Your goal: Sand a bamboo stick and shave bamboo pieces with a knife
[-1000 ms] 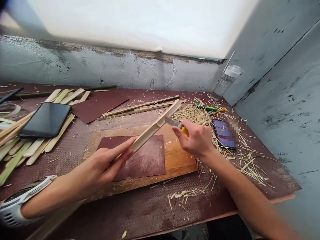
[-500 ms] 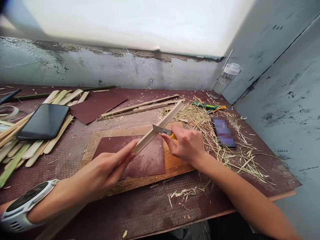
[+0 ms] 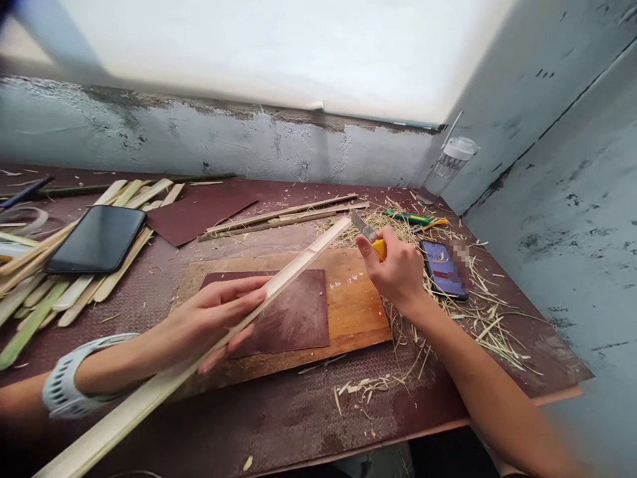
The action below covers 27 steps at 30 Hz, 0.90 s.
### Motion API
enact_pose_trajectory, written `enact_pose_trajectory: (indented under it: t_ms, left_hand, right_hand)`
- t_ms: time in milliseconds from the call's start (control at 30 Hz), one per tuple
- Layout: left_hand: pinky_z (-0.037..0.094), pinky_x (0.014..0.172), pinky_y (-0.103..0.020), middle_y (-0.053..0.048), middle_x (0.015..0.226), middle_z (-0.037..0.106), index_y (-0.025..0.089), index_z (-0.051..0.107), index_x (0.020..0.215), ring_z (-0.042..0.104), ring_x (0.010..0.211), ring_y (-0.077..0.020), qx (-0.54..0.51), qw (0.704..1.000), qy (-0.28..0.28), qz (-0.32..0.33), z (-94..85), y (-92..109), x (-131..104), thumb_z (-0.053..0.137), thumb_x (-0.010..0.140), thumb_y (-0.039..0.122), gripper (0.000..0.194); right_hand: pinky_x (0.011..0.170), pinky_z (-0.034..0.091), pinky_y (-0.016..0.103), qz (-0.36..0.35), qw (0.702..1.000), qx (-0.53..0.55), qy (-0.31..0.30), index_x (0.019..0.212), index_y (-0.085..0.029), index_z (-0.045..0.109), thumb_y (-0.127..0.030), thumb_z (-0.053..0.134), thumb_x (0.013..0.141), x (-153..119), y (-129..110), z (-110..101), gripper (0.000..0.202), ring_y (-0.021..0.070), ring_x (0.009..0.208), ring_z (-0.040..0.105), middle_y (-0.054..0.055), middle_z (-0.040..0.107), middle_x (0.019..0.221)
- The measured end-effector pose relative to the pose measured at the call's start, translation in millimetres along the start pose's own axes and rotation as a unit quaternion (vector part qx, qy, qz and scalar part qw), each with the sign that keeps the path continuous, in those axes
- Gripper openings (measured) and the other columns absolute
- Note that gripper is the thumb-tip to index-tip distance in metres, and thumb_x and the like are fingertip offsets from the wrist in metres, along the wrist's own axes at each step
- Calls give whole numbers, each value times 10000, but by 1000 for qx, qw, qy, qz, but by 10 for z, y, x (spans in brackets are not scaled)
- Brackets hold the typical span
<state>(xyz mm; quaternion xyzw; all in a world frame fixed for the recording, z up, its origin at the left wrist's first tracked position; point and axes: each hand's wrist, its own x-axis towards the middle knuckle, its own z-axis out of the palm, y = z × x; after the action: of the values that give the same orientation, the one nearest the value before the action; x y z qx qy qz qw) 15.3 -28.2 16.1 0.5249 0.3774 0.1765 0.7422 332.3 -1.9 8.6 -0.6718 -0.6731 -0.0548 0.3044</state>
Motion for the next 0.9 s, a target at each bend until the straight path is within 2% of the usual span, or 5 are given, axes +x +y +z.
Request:
enact_pose_trajectory:
  t_ms: [167, 467, 600, 767, 900]
  left_hand:
    - [374, 283, -131, 20, 692, 631, 186, 480, 1515, 492, 316, -77, -105, 994, -28, -4, -101, -35, 73, 707, 951, 502, 685]
    - [343, 264, -127, 61, 642, 576, 172, 581, 1280, 445, 289, -63, -97, 995, -36, -14, -100, -11, 91, 727, 916, 612, 589]
    - [321, 300, -104, 80, 577, 543, 181, 562, 1430, 455, 314, -61, -44, 997, -56, -19, -77, 38, 25, 768, 914, 529, 655]
    - [396, 335, -139, 29, 619, 621, 203, 498, 1548, 524, 349, -98, -34, 993, -102, -46, -135, 120, -24, 697, 969, 495, 678]
    - [410, 344, -197, -80, 699, 715, 155, 543, 1521, 623, 405, -172, -117, 982, -140, -44, -243, 204, -40, 400, 1006, 739, 792]
  right_hand:
    - [624, 343, 350, 29, 999, 13, -26, 980, -261, 580, -707, 508, 973, 6, 36, 32, 451, 231, 645, 585, 42, 652, 725]
    - [855, 469, 412, 11, 991, 114, -61, 1252, -223, 589, -568, 518, 1013, 2, 89, 131, 426, 271, 930, 653, 107, 712, 1092]
    - [784, 490, 388, 56, 978, 176, -94, 1301, -233, 605, -649, 599, 958, 8, 112, 131, 539, 251, 887, 662, 91, 719, 1048]
    - [468, 316, 277, 178, 909, 320, -198, 1269, -221, 629, -664, 729, 847, 103, 125, 15, 620, 119, 489, 407, -51, 544, 648]
    - [433, 165, 268, 237, 843, 430, -219, 1064, -206, 660, -555, 831, 770, 172, 89, -80, 488, 77, 447, 195, -128, 294, 503]
